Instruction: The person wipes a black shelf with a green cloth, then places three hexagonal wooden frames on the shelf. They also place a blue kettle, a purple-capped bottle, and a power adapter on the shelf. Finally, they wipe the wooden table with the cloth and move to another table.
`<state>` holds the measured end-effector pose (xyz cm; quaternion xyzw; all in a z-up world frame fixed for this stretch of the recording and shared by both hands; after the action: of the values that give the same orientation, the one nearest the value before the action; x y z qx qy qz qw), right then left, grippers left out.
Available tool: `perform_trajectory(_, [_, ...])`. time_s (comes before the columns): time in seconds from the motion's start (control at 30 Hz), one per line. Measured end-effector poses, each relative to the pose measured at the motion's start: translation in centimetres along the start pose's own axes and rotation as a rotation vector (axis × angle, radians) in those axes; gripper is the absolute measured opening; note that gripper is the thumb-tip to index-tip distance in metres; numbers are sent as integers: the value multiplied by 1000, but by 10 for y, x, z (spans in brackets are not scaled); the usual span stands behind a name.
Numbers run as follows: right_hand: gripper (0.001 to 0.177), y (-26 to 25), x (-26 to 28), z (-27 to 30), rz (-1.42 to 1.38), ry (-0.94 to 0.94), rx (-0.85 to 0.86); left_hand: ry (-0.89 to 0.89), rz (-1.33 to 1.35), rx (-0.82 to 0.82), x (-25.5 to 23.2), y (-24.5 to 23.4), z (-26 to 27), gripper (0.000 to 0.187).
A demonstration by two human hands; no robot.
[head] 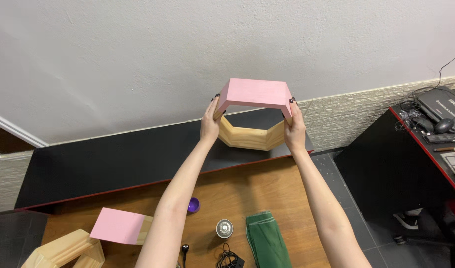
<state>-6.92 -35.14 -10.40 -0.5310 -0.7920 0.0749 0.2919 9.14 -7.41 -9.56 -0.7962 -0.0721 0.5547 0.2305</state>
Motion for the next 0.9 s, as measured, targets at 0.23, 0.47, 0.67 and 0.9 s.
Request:
perform_trajectory(0.23, [65, 8, -6, 5, 9, -7, -3, -48, 4, 3, 10, 6, -1, 64])
perform_trajectory(0.47, [63, 10, -7, 6, -7, -33, -41, -49, -29, 1, 9, 7, -2, 65])
perform_trajectory(0.67, [61, 9, -6, 5, 15, -68, -73, -30, -100, -7, 12, 4, -2, 62])
perform_trajectory(0.9, [72, -16, 38, 12, -19, 22, -160, 299, -406, -29, 40, -23, 19, 73])
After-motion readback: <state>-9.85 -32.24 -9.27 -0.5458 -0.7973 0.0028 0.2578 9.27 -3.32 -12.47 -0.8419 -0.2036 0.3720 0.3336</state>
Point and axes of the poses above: each hand's wrist, its own z-axis away from the middle knuckle, its own y-axis out of the palm, x = y × z, the point moved 2 cm from there along -z, towards the middle knuckle, and after that the axes turned 11 degrees about -y, right-handed, at the moved point
